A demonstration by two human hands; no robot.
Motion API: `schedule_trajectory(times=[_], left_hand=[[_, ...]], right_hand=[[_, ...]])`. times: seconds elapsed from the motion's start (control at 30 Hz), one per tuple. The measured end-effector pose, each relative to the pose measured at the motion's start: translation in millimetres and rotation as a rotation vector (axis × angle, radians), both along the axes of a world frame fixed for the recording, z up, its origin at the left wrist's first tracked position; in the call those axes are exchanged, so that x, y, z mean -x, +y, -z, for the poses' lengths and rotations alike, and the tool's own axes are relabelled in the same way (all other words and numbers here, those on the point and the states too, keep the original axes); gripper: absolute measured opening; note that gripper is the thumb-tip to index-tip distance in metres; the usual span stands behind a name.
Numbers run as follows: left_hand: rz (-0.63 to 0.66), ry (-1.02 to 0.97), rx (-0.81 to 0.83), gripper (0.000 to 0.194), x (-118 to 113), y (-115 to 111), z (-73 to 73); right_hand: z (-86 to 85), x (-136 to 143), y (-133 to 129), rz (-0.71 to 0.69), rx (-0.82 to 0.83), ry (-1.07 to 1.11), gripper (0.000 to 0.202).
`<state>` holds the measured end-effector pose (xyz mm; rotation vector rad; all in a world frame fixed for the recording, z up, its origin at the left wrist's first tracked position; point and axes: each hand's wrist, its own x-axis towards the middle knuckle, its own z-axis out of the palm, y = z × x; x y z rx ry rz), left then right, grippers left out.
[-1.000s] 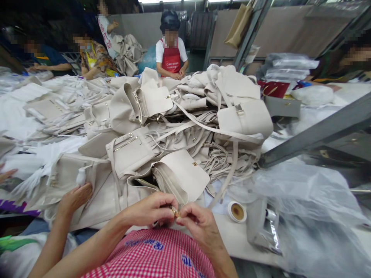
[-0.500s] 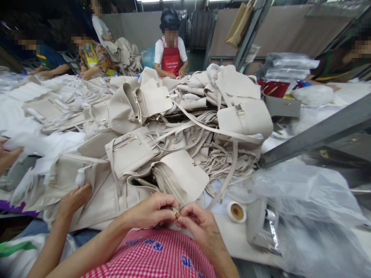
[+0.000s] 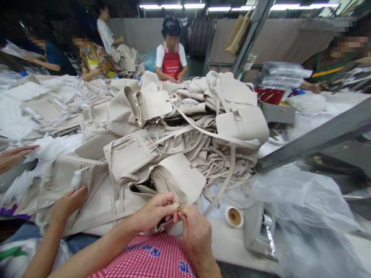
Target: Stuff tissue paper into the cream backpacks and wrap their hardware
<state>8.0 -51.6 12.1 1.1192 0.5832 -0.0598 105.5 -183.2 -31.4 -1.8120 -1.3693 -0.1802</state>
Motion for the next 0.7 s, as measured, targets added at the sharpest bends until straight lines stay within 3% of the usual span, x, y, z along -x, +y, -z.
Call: schedule_trajectory(times=[0.17, 0.33, 0.47, 0.6, 0.7], left_hand=[[-0.078, -0.022, 0.008, 0.019, -1.3, 0.8, 0.3], [-0.142, -0.026, 0.023, 0.018, -2.0, 0.8, 5.5], [-0.137, -0.053, -0.085, 0.013, -2.2, 1.3, 11.1], [-0.145, -0.047, -0.049, 0.013, -3.1, 2.2, 9.1], [-0.181, -0.041, -0.009, 0.014, -4.0, 2.4, 8.2]], right_hand=[[-8.0, 0.1, 2.1, -0.047, 0.004, -0.017, 0.018], [-5.5, 0.8, 1.3, -0.028, -0.013, -0.059, 0.017], [-6.0, 1.1, 1.4, -0.01, -0.052, -0.041, 0.017], [-11.9, -1.5, 2.9, -0.049, -0.062, 0.16, 0.016], [-10.3, -8.1, -9.1, 0.049, 0.042, 0.435, 0.012]])
